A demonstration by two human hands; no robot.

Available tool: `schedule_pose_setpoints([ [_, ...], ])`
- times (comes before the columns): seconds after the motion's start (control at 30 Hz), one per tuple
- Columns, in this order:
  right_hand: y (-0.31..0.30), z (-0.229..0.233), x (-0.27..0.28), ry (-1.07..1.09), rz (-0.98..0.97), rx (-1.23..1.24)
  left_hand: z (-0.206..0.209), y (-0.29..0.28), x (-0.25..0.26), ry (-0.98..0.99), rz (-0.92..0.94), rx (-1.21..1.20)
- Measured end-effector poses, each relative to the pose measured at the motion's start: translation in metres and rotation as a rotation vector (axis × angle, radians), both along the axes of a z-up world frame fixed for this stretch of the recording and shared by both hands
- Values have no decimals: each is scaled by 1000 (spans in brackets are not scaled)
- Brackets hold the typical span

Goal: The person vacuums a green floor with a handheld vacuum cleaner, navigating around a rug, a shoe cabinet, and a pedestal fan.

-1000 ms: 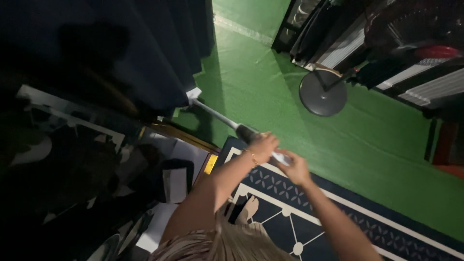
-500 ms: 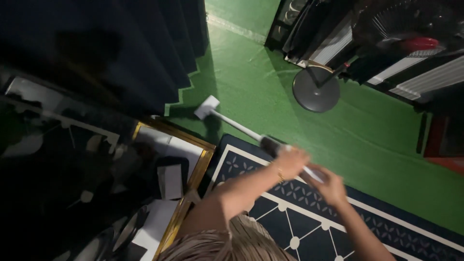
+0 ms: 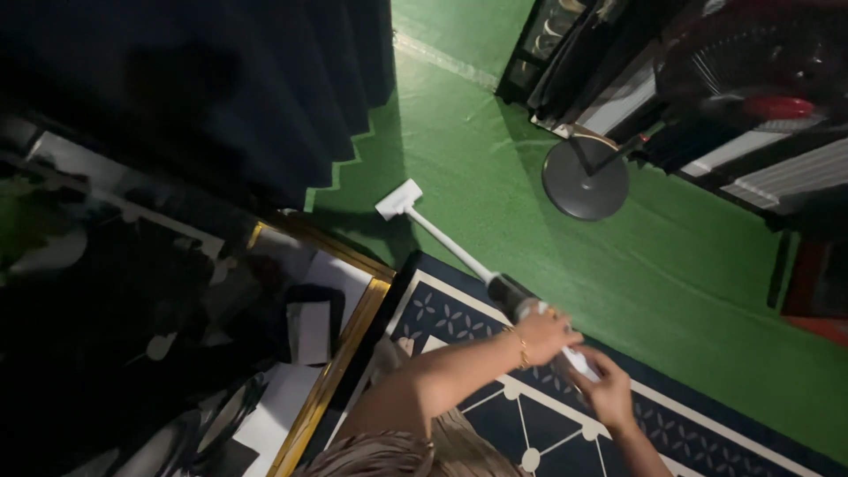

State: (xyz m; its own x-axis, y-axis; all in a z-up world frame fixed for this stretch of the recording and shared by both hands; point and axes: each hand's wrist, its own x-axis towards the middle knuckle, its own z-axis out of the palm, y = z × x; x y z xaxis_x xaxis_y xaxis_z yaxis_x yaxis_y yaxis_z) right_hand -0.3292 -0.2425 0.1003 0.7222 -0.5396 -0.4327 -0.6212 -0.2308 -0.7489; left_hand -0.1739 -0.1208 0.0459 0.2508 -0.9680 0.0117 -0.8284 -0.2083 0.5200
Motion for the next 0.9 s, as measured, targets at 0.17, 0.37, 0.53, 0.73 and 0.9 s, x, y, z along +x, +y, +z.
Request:
schedule_pose_setpoints([
  [0.17, 36, -23, 114, -343, 262, -214, -13, 37, 100, -156, 140, 29],
  [0.37, 96, -38, 249, -441, 201, -149, -36, 87, 219, -181, 289, 83],
  [0.53, 133, -22, 311, -295, 237, -308, -56, 117, 271, -247, 381, 13],
  [0.73, 99, -4, 271, -67, 180, -174, -30, 86, 234, -264, 320, -25],
  [0.9, 43, 18, 161, 15, 68, -182, 10, 33, 144, -182, 126, -98],
])
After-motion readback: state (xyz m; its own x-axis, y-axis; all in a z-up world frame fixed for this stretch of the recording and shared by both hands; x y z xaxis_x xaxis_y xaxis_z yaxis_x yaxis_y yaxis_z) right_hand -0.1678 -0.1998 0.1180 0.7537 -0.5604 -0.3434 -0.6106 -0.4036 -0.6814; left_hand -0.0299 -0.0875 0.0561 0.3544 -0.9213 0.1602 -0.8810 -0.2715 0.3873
